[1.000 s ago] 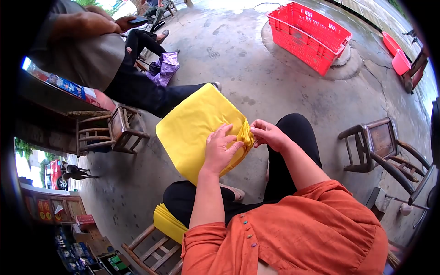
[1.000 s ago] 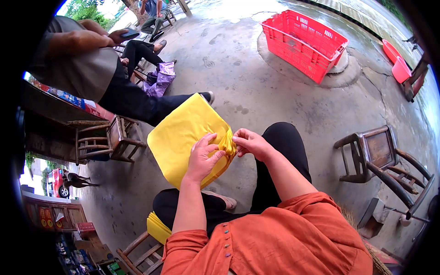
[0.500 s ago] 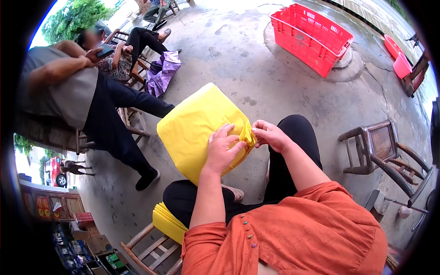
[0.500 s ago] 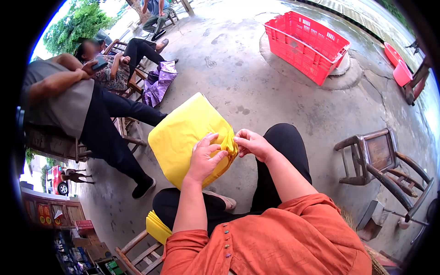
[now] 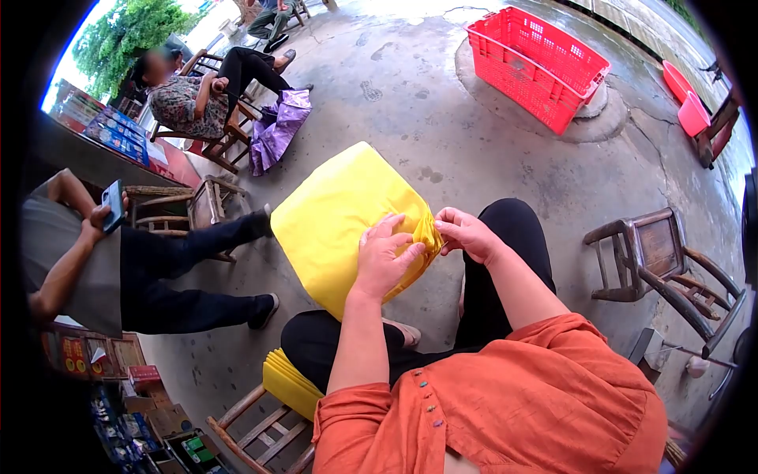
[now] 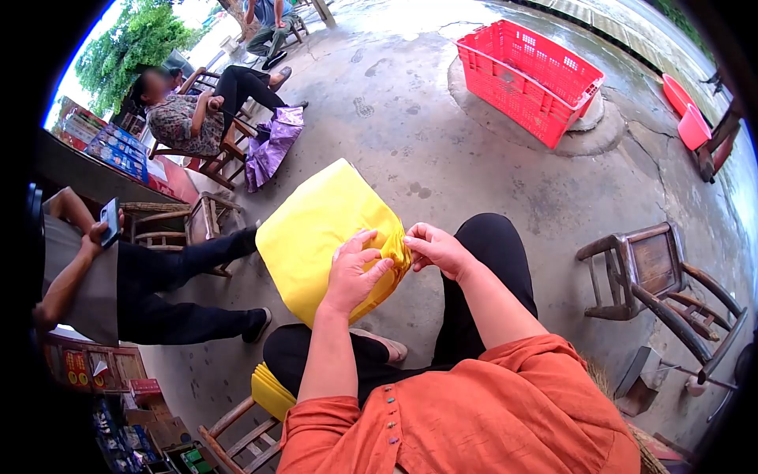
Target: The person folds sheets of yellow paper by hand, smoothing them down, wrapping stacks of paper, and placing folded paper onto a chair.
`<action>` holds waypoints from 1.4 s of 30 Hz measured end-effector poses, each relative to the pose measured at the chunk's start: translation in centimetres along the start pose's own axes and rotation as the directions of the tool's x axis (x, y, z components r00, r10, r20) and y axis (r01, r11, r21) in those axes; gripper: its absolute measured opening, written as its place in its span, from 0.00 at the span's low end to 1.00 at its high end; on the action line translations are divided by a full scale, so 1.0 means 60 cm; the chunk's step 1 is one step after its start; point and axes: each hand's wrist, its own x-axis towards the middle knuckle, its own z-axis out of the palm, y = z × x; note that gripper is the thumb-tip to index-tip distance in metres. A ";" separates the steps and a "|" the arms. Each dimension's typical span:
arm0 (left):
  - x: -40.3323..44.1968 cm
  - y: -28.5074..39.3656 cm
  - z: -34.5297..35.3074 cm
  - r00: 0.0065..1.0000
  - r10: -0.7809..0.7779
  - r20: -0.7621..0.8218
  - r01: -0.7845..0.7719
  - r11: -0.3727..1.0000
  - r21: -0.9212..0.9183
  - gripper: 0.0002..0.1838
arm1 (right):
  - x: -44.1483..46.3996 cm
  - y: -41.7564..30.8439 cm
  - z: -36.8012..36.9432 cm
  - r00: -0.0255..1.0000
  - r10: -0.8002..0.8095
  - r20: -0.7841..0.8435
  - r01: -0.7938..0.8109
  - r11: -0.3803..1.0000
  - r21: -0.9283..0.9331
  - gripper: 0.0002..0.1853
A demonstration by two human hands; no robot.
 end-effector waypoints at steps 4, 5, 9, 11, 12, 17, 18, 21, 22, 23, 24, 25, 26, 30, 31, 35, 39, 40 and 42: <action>0.001 0.002 -0.001 1.000 0.012 -0.010 -0.012 1.000 0.003 0.15 | 0.001 0.002 -0.001 1.000 0.001 0.002 -0.001 1.000 0.001 0.14; 0.001 0.002 -0.001 1.000 0.012 -0.010 -0.012 1.000 0.003 0.15 | 0.002 0.001 -0.001 1.000 -0.002 0.005 0.002 1.000 0.001 0.14; 0.002 0.001 -0.001 0.999 0.037 -0.016 -0.037 0.999 0.016 0.14 | 0.000 -0.002 0.001 1.000 0.000 0.000 0.000 1.000 -0.012 0.14; 0.002 0.002 -0.001 0.999 0.046 -0.020 -0.046 0.999 0.023 0.14 | 0.001 -0.001 0.000 1.000 0.003 -0.002 -0.004 1.000 -0.015 0.14; 0.002 0.004 -0.002 0.999 0.044 -0.019 -0.044 0.999 0.020 0.14 | 0.001 -0.001 0.000 1.000 0.003 -0.002 -0.003 1.000 -0.016 0.14; 0.000 0.003 -0.001 0.999 0.035 -0.014 -0.035 0.999 0.020 0.13 | 0.002 0.001 0.000 1.000 0.001 -0.002 -0.001 1.000 -0.018 0.13; 0.000 0.003 -0.002 0.999 0.037 -0.010 -0.036 0.999 0.018 0.13 | 0.002 0.002 0.000 1.000 0.001 -0.002 -0.001 1.000 -0.018 0.13; 0.000 0.007 -0.006 0.999 0.045 -0.004 -0.045 0.999 0.028 0.12 | 0.002 0.002 0.000 1.000 0.005 -0.003 -0.005 1.000 -0.015 0.14; -0.001 0.009 -0.007 0.999 0.051 -0.001 -0.051 0.998 0.039 0.11 | 0.001 0.000 0.002 1.000 0.004 -0.014 -0.004 1.000 -0.028 0.15; -0.001 0.008 -0.006 0.999 0.051 -0.001 -0.051 0.998 0.039 0.11 | 0.001 -0.001 0.004 1.000 0.002 -0.025 -0.003 0.999 -0.042 0.16; -0.001 0.006 -0.004 0.999 0.043 -0.001 -0.043 0.999 0.016 0.11 | 0.003 0.001 0.005 1.000 0.001 -0.025 -0.002 0.999 -0.042 0.16; -0.001 0.005 -0.003 0.999 0.035 -0.001 -0.035 0.999 -0.006 0.12 | 0.005 0.004 0.006 0.999 -0.019 -0.040 0.015 0.995 -0.096 0.17; -0.002 0.004 -0.003 0.999 0.035 -0.001 -0.035 0.999 -0.006 0.12 | 0.005 0.005 0.008 0.998 -0.040 -0.054 0.032 0.988 -0.149 0.19; -0.002 0.005 -0.002 0.999 0.036 -0.001 -0.036 0.999 0.006 0.11 | 0.004 0.005 0.018 0.994 -0.078 -0.072 0.061 0.975 -0.213 0.22; -0.003 0.006 -0.002 0.999 0.036 0.001 -0.036 0.999 0.011 0.11 | 0.005 0.005 0.019 0.994 -0.083 -0.077 0.063 0.971 -0.229 0.23; -0.003 0.007 0.002 0.999 0.034 -0.011 -0.034 0.999 0.027 0.11 | 0.005 0.002 0.022 0.992 -0.083 -0.098 0.057 0.968 -0.246 0.23; -0.003 0.001 0.014 0.997 0.061 -0.051 -0.058 0.996 0.073 0.09 | 0.006 0.003 0.020 0.993 -0.079 -0.092 0.057 0.972 -0.229 0.23; -0.003 -0.003 0.018 0.997 0.056 -0.060 -0.052 0.996 0.072 0.10 | 0.005 0.002 0.020 0.993 -0.081 -0.083 0.061 0.973 -0.221 0.23; -0.002 -0.004 0.021 0.996 0.055 -0.065 -0.050 0.996 0.073 0.10 | 0.004 0.003 0.018 0.994 -0.083 -0.074 0.066 0.975 -0.213 0.22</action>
